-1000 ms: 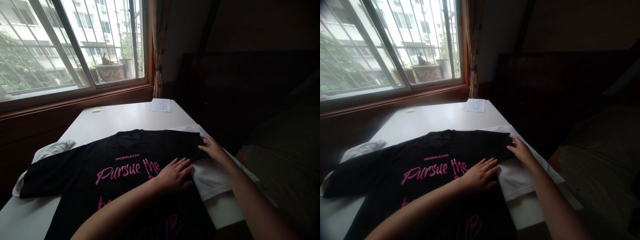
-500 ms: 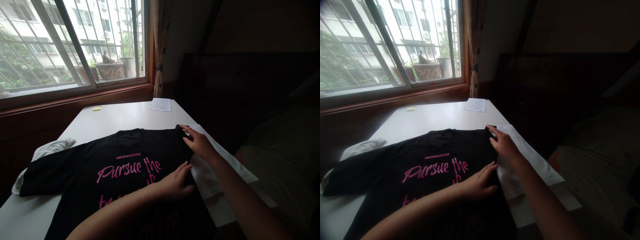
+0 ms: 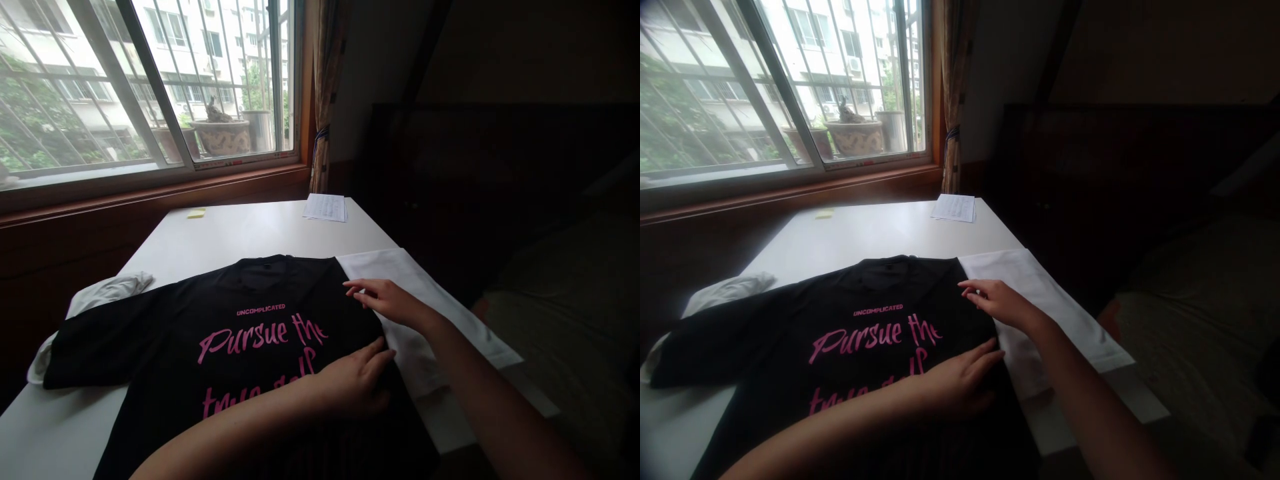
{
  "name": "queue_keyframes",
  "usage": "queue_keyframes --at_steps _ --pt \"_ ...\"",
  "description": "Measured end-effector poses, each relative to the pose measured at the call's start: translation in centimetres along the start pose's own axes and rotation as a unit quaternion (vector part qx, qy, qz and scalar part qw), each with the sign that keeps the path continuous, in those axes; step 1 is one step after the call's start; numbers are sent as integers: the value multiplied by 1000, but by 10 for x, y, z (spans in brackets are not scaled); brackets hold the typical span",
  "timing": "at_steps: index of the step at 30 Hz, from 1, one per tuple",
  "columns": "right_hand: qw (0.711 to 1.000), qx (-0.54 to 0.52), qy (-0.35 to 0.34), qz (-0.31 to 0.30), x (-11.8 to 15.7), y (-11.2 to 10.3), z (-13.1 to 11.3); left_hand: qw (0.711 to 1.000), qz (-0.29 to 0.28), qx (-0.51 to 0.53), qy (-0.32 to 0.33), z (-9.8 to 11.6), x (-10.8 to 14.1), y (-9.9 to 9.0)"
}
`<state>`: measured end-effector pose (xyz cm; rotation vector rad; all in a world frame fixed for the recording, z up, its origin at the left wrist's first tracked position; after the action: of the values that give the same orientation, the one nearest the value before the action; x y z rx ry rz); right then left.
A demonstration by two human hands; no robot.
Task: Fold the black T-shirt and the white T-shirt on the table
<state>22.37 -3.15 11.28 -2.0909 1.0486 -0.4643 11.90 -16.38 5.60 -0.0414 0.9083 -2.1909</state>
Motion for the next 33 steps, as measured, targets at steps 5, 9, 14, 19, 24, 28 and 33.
queue_keyframes --at_steps 5,9,14,19,24,28,33 --pt "993 87 36 74 27 2 44 998 8 -34 -49 -10 4 -38" --pt "993 74 50 71 52 9 53 958 182 -164 -148 -55 5 -103" --pt "997 45 45 53 73 18 44 922 226 -181 -257 -117 6 -146" --pt "980 153 -2 128 70 30 40 932 201 -125 -273 -138 -6 -147" --pt "955 224 -22 194 72 39 39 927 220 -45 -299 -149 -11 -156" --pt "938 262 -60 220 79 41 33 915 246 26 -318 -154 -7 -165" --pt "926 299 -99 207 82 43 24 908 255 74 -324 -157 -5 -162"
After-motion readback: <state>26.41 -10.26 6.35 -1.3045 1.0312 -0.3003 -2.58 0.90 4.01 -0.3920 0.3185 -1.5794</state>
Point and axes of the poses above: each hand's wrist, its own x-axis away from the middle knuckle, its own y-axis out of the palm, z = x × y, the point moved 5 cm from there along -x, towards the middle knuckle, and after that the axes turned 4 degrees about x, right-handed, at the moved point
